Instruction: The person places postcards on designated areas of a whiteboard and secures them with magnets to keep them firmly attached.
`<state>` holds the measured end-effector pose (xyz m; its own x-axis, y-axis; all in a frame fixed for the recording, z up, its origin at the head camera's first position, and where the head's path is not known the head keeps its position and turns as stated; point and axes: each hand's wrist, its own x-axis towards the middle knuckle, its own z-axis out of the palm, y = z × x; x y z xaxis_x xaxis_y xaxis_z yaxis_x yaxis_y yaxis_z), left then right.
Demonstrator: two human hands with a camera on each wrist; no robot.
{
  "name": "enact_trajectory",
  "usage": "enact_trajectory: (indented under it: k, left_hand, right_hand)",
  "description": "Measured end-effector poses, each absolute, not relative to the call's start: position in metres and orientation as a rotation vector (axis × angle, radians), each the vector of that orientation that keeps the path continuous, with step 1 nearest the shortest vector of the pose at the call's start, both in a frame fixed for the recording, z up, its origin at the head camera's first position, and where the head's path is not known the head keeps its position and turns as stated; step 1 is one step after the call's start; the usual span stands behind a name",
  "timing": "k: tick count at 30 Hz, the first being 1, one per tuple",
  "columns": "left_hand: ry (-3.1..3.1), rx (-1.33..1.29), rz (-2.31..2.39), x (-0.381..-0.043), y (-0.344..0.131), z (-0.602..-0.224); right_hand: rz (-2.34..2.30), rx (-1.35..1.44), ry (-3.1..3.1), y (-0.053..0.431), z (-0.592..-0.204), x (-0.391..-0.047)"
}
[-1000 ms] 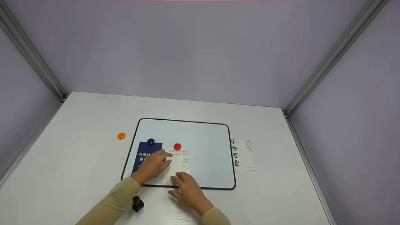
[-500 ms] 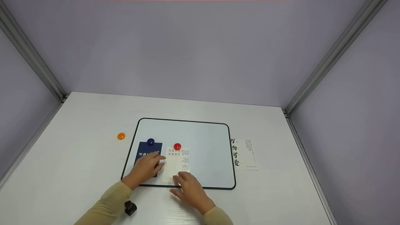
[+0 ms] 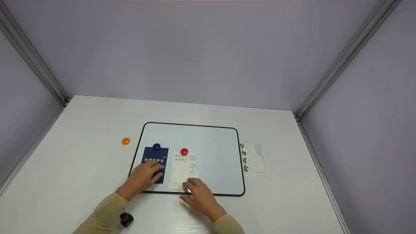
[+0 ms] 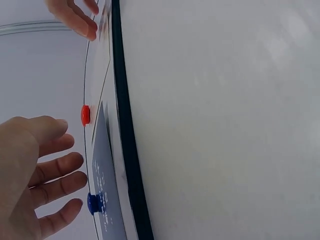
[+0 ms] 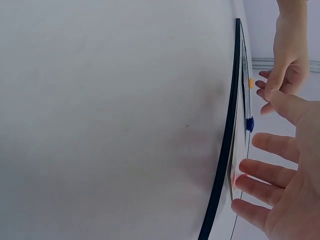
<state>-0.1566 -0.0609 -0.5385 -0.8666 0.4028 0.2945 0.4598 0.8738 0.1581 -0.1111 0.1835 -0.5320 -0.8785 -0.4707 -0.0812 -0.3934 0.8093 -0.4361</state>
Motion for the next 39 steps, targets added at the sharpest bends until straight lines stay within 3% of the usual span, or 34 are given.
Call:
enact_trajectory:
  k: [39]
  left_hand:
    - [-3.115, -0.801, -0.424, -0.139, -0.111, -0.548]
  right_hand:
    - [-0.732, -0.609, 2.953, 0.220, -0.531, -0.123]
